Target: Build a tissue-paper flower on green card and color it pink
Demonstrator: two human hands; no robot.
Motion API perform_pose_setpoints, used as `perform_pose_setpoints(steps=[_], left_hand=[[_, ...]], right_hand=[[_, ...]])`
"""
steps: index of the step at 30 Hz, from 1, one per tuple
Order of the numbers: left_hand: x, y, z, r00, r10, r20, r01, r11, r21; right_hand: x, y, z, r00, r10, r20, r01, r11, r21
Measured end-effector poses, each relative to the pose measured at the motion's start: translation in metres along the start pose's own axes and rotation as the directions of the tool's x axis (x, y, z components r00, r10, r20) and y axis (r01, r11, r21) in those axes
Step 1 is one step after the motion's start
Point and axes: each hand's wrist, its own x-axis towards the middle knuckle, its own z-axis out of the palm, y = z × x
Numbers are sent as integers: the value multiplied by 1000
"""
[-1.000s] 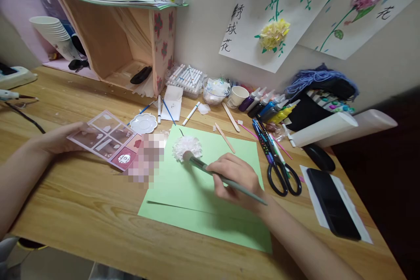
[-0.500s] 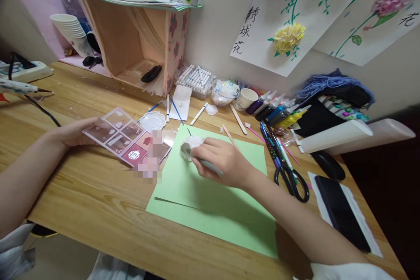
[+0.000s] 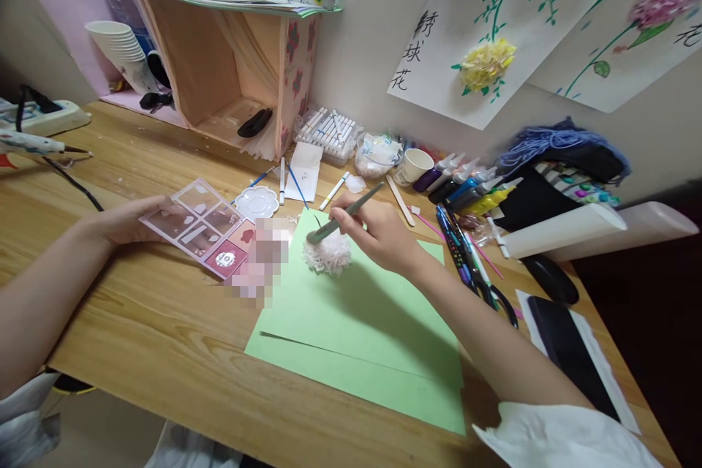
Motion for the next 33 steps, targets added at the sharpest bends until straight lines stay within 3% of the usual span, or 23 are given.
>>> perform_pose_setpoints(steps=[6,10,12,17,21,23,29,33], left_hand=[[0,-3,-3,1000,21,12,-20,998,-55],[1,-5,-6,999,43,31,-40,995,-88],[1,-5,-6,999,26,22,-24,996,-80],[-1,-1,1,1000,10,18,-8,996,-87],[-1,1,4,998,11,66,-5,996,-91],[0,-1,3,996,23,85,-15,995,-97],[3,-5,-2,995,38,93,-28,995,-98],[2,-2,2,997,37,73,-27,991,-130]], right_hand=[[-10,11,-1,995,83,-53,-78,994,81],[-23,16,1,965,144,-220,-96,972,213],[-27,14,4,961,146,-236,-81,961,266],[-21,-12,27,1000,6,13,-10,942,336],[-4,-38,56,968,-217,126,173,942,287],[3,-46,65,953,-265,145,219,937,272],[8,-49,57,943,-250,220,192,948,255],[10,-50,53,962,-201,186,155,959,236]])
